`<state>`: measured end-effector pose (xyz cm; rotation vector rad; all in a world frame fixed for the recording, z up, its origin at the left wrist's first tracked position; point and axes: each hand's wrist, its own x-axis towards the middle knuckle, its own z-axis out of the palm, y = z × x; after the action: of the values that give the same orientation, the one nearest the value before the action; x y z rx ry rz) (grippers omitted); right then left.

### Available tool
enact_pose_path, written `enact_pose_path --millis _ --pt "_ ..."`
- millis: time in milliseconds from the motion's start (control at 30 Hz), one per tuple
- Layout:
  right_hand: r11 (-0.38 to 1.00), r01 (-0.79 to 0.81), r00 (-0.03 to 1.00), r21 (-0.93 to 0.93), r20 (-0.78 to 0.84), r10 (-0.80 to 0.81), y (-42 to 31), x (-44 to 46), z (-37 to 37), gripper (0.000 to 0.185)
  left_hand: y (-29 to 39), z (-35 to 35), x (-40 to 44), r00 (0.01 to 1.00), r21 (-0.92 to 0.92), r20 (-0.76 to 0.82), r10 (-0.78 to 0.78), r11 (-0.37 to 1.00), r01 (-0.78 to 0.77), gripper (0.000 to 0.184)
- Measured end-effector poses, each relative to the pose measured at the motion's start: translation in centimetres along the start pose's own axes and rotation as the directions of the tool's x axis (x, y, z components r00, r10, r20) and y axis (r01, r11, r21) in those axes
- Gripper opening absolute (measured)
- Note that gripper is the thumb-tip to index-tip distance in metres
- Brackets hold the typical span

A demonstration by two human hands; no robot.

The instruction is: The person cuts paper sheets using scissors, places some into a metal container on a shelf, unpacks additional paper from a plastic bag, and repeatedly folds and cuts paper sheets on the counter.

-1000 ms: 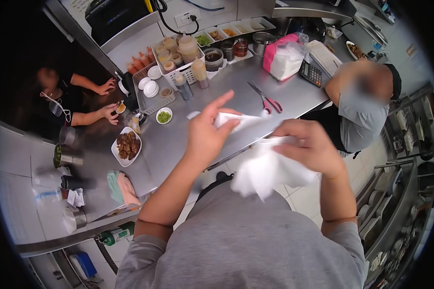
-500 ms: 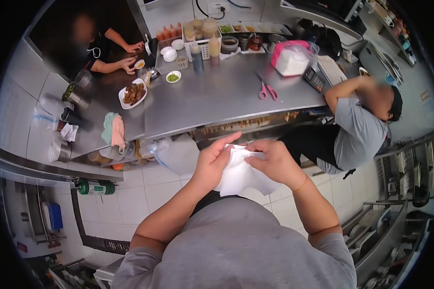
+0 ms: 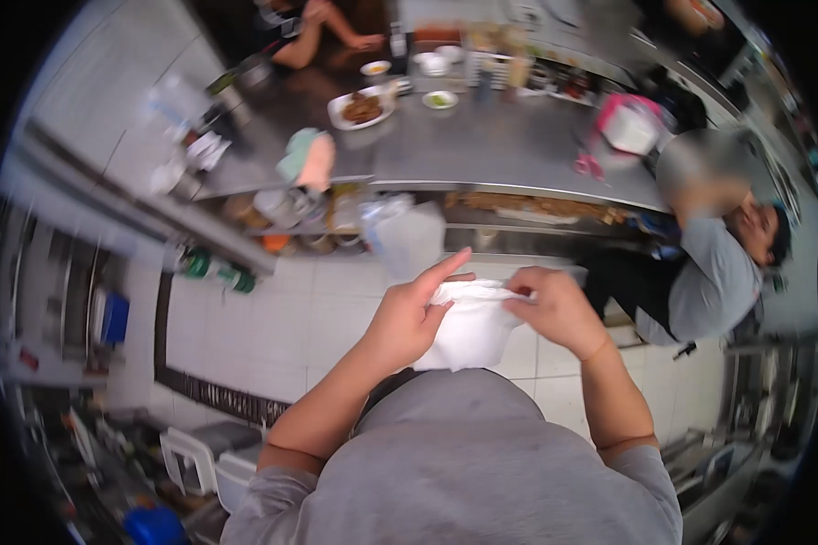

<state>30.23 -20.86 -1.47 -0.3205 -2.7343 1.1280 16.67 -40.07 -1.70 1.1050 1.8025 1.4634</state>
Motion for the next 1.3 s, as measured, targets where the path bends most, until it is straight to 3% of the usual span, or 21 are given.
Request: enact_pose_path --millis 100,167,233,267,367,500,600,633,667,700,733,800,867,967,1000,1033,1067,1100,1167,1200,1300 --pt "0.944 0.331 0.936 -0.013 -0.124 -0.33 -6.8 4.0 5.0 0.027 0.0 -6.9 -5.2 1.0 0.167 0.004 0.004 0.986 -0.005 0.061" --pt "0.896 0.418 0.908 0.15 -0.051 -0.415 -11.4 6.2 10.2 0.03 -0.2 -11.1 -9.5 0.999 0.175 -0.038 -0.027 0.984 0.033 0.061" --pt "0.858 0.346 0.85 0.379 0.26 -0.458 -15.0 8.8 15.5 0.034 -0.8 -15.7 -13.9 0.989 0.176 -0.145 -0.011 0.984 0.037 0.06" --pt "0.911 0.289 0.808 0.295 0.436 -0.397 -16.8 10.5 17.4 0.028 -0.8 -17.7 -16.2 0.951 0.158 -0.305 -0.048 0.982 0.1 0.057" --pt "0.871 0.265 0.763 0.414 0.462 -0.452 -22.2 13.5 23.4 0.024 -2.3 -22.1 -22.6 0.817 0.202 -0.563 -0.125 0.938 0.283 0.053" --pt "0.867 0.133 0.66 0.479 0.61 -0.438 -29.0 17.2 29.7 0.019 -4.1 -27.7 -30.5 0.737 0.061 -0.536 -0.411 0.852 0.52 0.056" --pt "0.822 0.36 0.496 0.441 0.656 -0.569 -33.1 19.4 34.9 0.019 -4.2 -31.2 -34.8 0.734 0.089 -0.585 -0.346 0.872 0.482 0.079" --pt "0.771 0.461 0.407 0.44 0.667 -0.624 -34.8 20.2 36.7 0.02 -5.1 -32.3 -35.7 0.75 -0.076 -0.552 -0.365 0.917 0.391 0.086" --pt "0.78 0.445 0.392 0.441 0.687 -0.612 -36.4 20.8 38.5 0.02 -5.8 -33.0 -36.1 0.728 -0.19 -0.606 -0.321 0.947 0.26 0.081" --pt "0.787 0.429 0.375 0.444 0.705 -0.602 -37.5 21.5 40.0 0.021 -6.8 -34.1 -36.3 0.661 -0.204 -0.643 -0.387 0.918 0.339 0.066" --pt "0.794 0.337 0.375 0.506 0.702 -0.606 -37.9 23.1 42.1 0.024 -9.0 -35.1 -36.4 0.6 -0.221 -0.7 -0.387 0.917 0.333 0.047" --pt "0.764 0.08 0.387 0.641 0.686 -0.616 -37.2 27.3 47.0 0.034 -10.1 -38.3 -37.2 0.534 -0.273 -0.715 -0.451 0.884 0.38 0.039" --pt "0.633 -0.249 0.417 0.733 0.671 -0.613 -36.4 31.7 52.4 0.049 -10.2 -41.7 -38.6 0.434 -0.396 -0.774 -0.461 0.887 0.236 0.041" --pt "0.337 -0.884 0.119 0.325 0.852 -0.509 -39.8 33.2 57.6 0.082 -12.4 -45.8 -40.2 0.331 -0.508 -0.82 -0.467 0.86 -0.043 0.039" --pt "0.465 -0.761 0.156 0.452 0.824 -0.545 -41.6 33.2 59.3 0.104 -13.1 -47.6 -40.8 0.281 -0.499 -0.846 -0.454 0.86 -0.112 0.038" --pt "0.444 -0.843 -0.009 0.305 0.817 -0.577 -43.1 33.9 60.9 0.104 -13.4 -49.2 -41.4 0.229 -0.482 -0.868 -0.44 0.858 -0.179 0.038" --pt "0.495 -0.832 -0.145 0.251 0.763 -0.63 -45.0 34.7 62.8 0.105 -13.7 -50.7 -42.2 0.061 -0.461 -0.887 -0.457 0.882 -0.097 0.038" --pt "0.55 -0.81 -0.278 0.202 0.694 -0.664 -47.0 35.7 64.8 0.105 -14.3 -52.4 -43.2 -0.009 -0.396 -0.918 -0.396 0.918 -0.003 0.04" --pt "0.633 -0.725 -0.304 0.271 0.699 -0.647 -51.2 37.3 69.3 0.106 -15.9 -54.5 -45.7 -0.126 -0.323 -0.945 -0.303 0.926 0.196 0.042" --pt "0.67 -0.682 -0.314 0.292 0.712 -0.629 -52.8 37.4 71.2 0.107 -16.9 -55.3 -47.3 -0.091 -0.396 -0.918 -0.385 0.885 0.245 0.043" --pt "0.63 -0.776 -0.444 -0.007 0.716 -0.538 -59.0 36.1 76.8 0.111 -15.5 -57.3 -50.1 -0.153 -0.36 -0.91 -0.385 0.918 -0.167 0.042"
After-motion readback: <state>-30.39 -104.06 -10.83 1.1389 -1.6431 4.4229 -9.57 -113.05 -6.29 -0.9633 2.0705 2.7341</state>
